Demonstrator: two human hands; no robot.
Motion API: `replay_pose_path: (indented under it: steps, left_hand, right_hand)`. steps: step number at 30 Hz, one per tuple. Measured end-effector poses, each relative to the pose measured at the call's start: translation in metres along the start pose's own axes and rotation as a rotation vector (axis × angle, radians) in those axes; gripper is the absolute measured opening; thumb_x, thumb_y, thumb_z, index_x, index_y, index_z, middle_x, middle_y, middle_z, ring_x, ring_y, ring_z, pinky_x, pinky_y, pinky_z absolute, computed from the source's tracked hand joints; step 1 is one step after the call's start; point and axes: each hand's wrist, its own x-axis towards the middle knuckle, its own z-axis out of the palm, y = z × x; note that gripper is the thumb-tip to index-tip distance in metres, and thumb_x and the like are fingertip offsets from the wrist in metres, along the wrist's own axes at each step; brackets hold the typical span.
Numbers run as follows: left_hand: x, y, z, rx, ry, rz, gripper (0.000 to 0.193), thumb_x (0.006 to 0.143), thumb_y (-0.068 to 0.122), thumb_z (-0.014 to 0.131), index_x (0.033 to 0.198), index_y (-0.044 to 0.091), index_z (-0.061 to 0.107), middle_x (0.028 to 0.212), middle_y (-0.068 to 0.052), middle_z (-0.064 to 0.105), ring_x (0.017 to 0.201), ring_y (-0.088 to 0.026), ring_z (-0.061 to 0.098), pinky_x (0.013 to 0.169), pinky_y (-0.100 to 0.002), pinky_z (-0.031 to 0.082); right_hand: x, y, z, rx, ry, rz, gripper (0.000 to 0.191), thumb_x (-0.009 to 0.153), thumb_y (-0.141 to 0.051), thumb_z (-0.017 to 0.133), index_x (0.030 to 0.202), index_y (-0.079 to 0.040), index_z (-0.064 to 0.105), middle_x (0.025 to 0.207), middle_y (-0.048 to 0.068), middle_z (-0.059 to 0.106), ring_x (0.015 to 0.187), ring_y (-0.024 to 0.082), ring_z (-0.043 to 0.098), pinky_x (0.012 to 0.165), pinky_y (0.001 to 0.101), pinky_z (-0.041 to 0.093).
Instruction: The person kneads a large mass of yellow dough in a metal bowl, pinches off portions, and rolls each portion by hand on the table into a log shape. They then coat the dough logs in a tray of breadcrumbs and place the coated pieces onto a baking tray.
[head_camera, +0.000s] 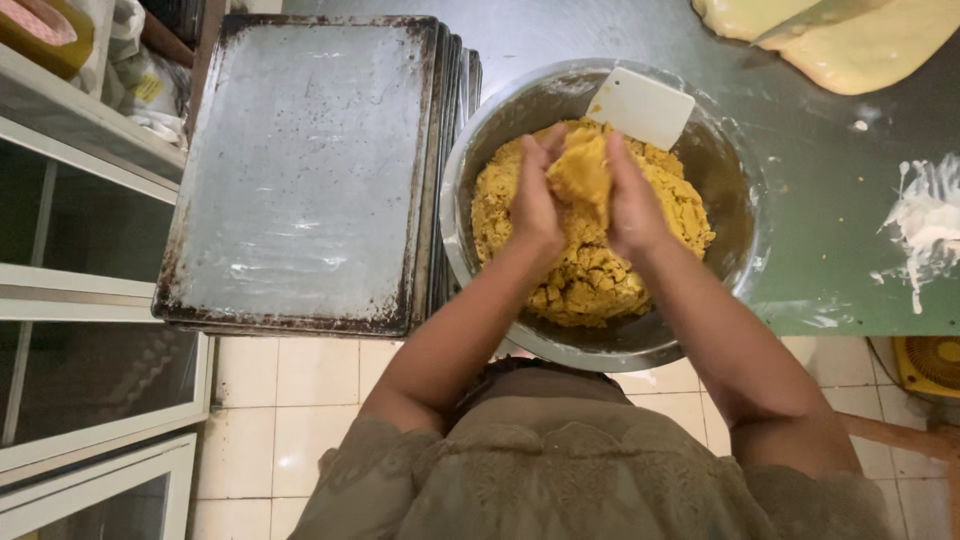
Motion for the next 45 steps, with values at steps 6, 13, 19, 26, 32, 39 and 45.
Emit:
replay_pose_path:
  steps: [6,13,19,26,32,39,45]
  left_hand:
    - [0.002,-0.037,0.004,0.075,0.174,-0.104,0.075,0.107,0.068,0.033,0.146,0.007,0.054,0.131,-0.009,0.051,0.116,-0.016,0.053,0.099,-0.037,0.048]
    - [0.010,-0.066,0.000,-0.003,0.029,-0.014,0.059,0.106,0.056,0.043,0.115,0.002,0.066,0.100,-0.007,0.068,0.092,-0.018,0.063,0.083,-0.033,0.053]
    - [0.016,-0.071,0.009,-0.311,-0.019,-0.177,0.062,0.098,0.061,0.031,0.120,0.014,0.065,0.112,-0.001,0.070,0.104,-0.012,0.065,0.092,-0.026,0.052]
    - [0.003,-0.058,0.014,0.265,-0.094,0.066,0.075,0.114,0.065,0.037,0.120,-0.005,0.062,0.109,-0.018,0.062,0.104,-0.024,0.058,0.094,-0.040,0.052]
    - [-0.003,-0.043,0.027,-0.278,-0.348,0.056,0.081,0.107,0.068,0.047,0.152,0.001,0.044,0.142,-0.022,0.055,0.131,-0.032,0.056,0.112,-0.048,0.050]
    - [-0.015,-0.041,0.043,0.131,-0.196,0.177,0.103,0.092,0.077,0.043,0.169,0.019,0.005,0.168,-0.026,0.026,0.150,-0.042,0.034,0.120,-0.048,0.034]
    - [-0.006,-0.044,0.054,0.271,-0.142,0.217,0.104,0.090,0.087,0.020,0.167,0.023,-0.013,0.175,-0.018,-0.003,0.158,-0.039,0.016,0.127,-0.046,0.019]
  right_hand:
    - [-0.003,0.032,0.003,-0.676,0.217,-0.499,0.067,0.111,-0.048,0.040,0.158,-0.001,0.037,0.164,0.025,0.038,0.153,0.036,0.035,0.124,0.0440,0.027]
    - [-0.009,0.048,0.007,-0.584,0.344,-0.554,0.048,0.108,-0.036,0.055,0.142,-0.001,0.062,0.161,0.021,0.049,0.153,0.031,0.044,0.126,0.0403,0.034]
    - [0.004,0.035,-0.006,-0.669,0.351,-0.439,0.070,0.109,-0.040,0.042,0.165,-0.007,0.016,0.174,0.019,0.006,0.155,0.034,0.028,0.124,0.0443,0.030]
    - [-0.006,0.017,-0.015,-0.889,0.166,-0.394,0.080,0.111,-0.062,0.017,0.170,-0.010,0.002,0.178,0.018,-0.010,0.163,0.041,-0.006,0.131,0.0532,0.005]
    - [-0.004,0.000,-0.028,-0.444,0.276,-0.278,0.086,0.105,-0.064,0.019,0.174,-0.014,0.011,0.157,0.031,0.033,0.132,0.052,0.041,0.109,0.0516,0.046]
    - [-0.007,0.031,-0.028,-0.657,0.267,-0.504,0.063,0.119,-0.051,0.030,0.158,-0.004,0.043,0.145,0.019,0.060,0.132,0.026,0.059,0.111,0.0388,0.047]
    - [-0.003,0.028,-0.039,-0.563,0.403,-0.277,0.046,0.115,-0.037,0.046,0.122,0.002,0.069,0.103,0.022,0.065,0.083,0.028,0.055,0.084,0.0417,0.052]
